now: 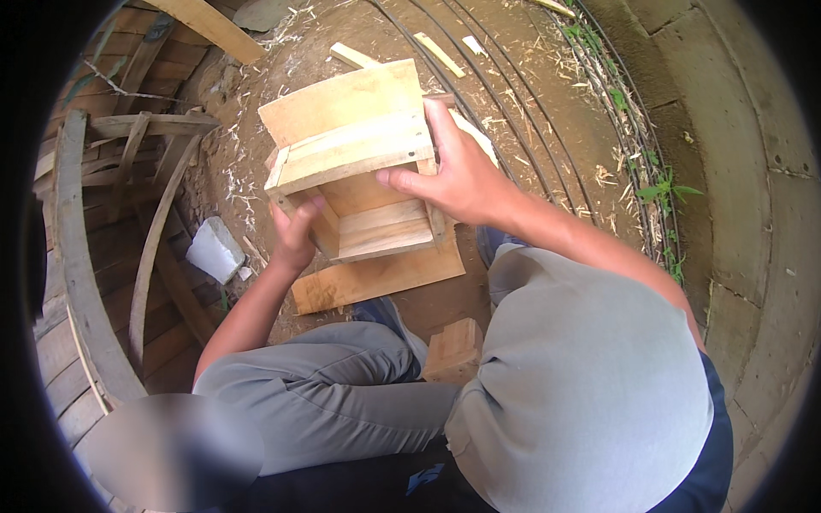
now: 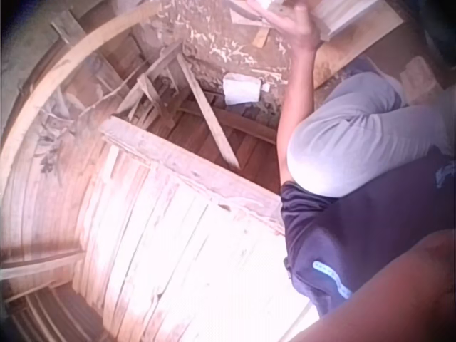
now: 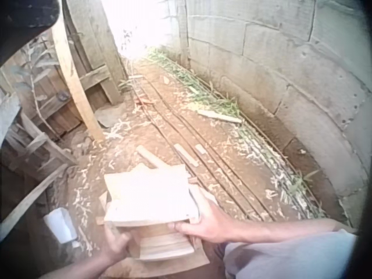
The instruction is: The person assembles a small wooden box by hand. They use a hammer and nails to join several wooden planks together, forming the sides and base of the box. The person then inspects the finished box.
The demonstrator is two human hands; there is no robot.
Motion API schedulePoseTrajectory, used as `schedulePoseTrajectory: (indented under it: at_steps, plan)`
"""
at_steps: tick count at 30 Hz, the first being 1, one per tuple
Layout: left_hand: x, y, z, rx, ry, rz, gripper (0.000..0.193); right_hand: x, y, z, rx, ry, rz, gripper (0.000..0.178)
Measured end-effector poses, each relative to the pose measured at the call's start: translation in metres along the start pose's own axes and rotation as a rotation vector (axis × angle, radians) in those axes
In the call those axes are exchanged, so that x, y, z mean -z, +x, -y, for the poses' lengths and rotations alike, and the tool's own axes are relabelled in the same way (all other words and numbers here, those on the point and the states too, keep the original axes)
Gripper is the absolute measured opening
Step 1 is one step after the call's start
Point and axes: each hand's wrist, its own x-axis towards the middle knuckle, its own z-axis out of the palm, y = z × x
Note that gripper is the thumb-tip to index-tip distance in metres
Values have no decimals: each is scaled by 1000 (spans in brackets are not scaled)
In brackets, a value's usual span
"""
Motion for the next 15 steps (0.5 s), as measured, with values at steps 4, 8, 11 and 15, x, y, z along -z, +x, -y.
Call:
schedulePoseTrajectory:
  at_steps: [4, 8, 11, 15]
  plan:
    - [-1, 1, -2, -72, 20, 17, 66, 0, 0, -1, 20, 13, -14, 75]
    - [-1, -4, 3, -83, 96, 6, 69, 5, 2, 4, -65, 56, 74, 77]
    - [-6, -3, -3, -45, 69, 19, 72, 4, 0, -10, -40, 73, 73, 78]
    - [-5, 0, -4, -51, 60, 63, 73, 6, -2, -12, -108, 143, 116, 78]
